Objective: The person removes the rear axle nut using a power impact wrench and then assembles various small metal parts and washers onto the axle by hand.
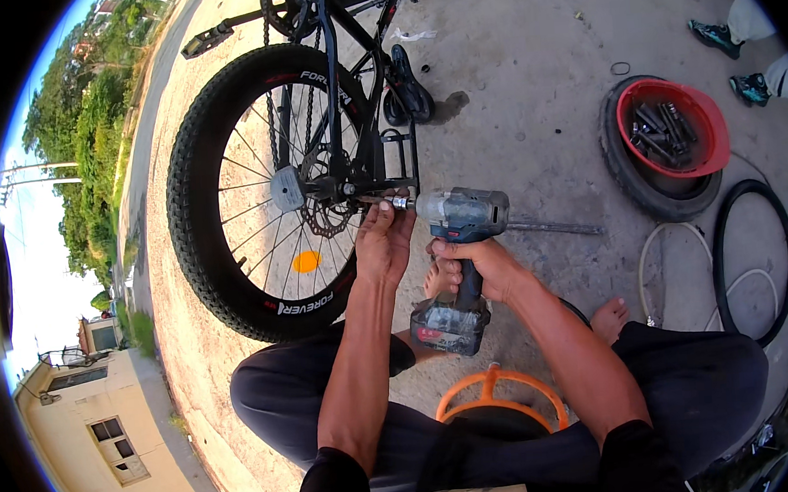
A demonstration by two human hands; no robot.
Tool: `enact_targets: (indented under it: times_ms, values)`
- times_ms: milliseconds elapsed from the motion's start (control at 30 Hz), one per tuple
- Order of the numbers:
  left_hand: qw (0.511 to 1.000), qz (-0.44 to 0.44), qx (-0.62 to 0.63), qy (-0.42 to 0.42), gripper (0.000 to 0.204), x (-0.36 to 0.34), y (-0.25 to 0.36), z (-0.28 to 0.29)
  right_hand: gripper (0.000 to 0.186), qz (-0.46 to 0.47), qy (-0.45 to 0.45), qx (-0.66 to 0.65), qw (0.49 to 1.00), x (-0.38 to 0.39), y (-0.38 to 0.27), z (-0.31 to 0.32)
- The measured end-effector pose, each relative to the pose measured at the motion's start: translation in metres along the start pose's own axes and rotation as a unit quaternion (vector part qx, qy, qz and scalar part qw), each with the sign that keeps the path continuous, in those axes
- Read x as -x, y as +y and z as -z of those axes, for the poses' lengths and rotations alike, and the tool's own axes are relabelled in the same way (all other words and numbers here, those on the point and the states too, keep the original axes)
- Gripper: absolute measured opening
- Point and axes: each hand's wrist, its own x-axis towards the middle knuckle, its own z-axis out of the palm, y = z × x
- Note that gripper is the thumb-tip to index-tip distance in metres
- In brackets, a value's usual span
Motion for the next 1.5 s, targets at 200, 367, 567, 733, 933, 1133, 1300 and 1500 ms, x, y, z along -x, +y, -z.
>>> enact_targets:
  times_ms: [200,367,567,733,933,1133,1300,1500]
  values:
    - [1.000,0.000,0.020,-0.012,0.009,-0.002,-0.004,0.006,0.028,0.179,0.088,0.248,0.948,-0.002,0.011,0.008]
    - [1.000,0.010,0.003,0.001,0.007,-0.001,-0.002,0.005,0.033,0.173,0.140,0.430,0.875,-0.005,-0.007,0.022]
    - [1.000,0.008,0.020,0.013,0.016,-0.002,-0.002,0.005,0.033,0.176,0.119,0.495,0.842,-0.012,-0.025,0.031]
    - [0.999,-0.019,-0.023,0.029,0.016,-0.008,-0.007,0.000,0.035,0.295,0.136,0.597,0.734,-0.024,-0.024,0.070]
    - [0.999,-0.015,0.025,0.035,0.018,0.001,-0.013,-0.012,0.044,0.196,0.100,0.506,0.834,-0.008,-0.036,0.046]
    - [1.000,-0.001,-0.010,-0.009,0.015,-0.007,0.002,0.005,0.045,0.222,0.117,0.446,0.859,-0.017,-0.004,0.039]
    - [1.000,-0.005,0.015,0.001,0.016,-0.009,-0.006,0.003,0.037,0.191,0.110,0.422,0.879,-0.021,-0.013,0.042]
    - [1.000,-0.003,0.015,0.008,0.019,-0.003,-0.003,0.004,0.022,0.028,-0.008,0.141,0.990,-0.024,-0.011,0.017]
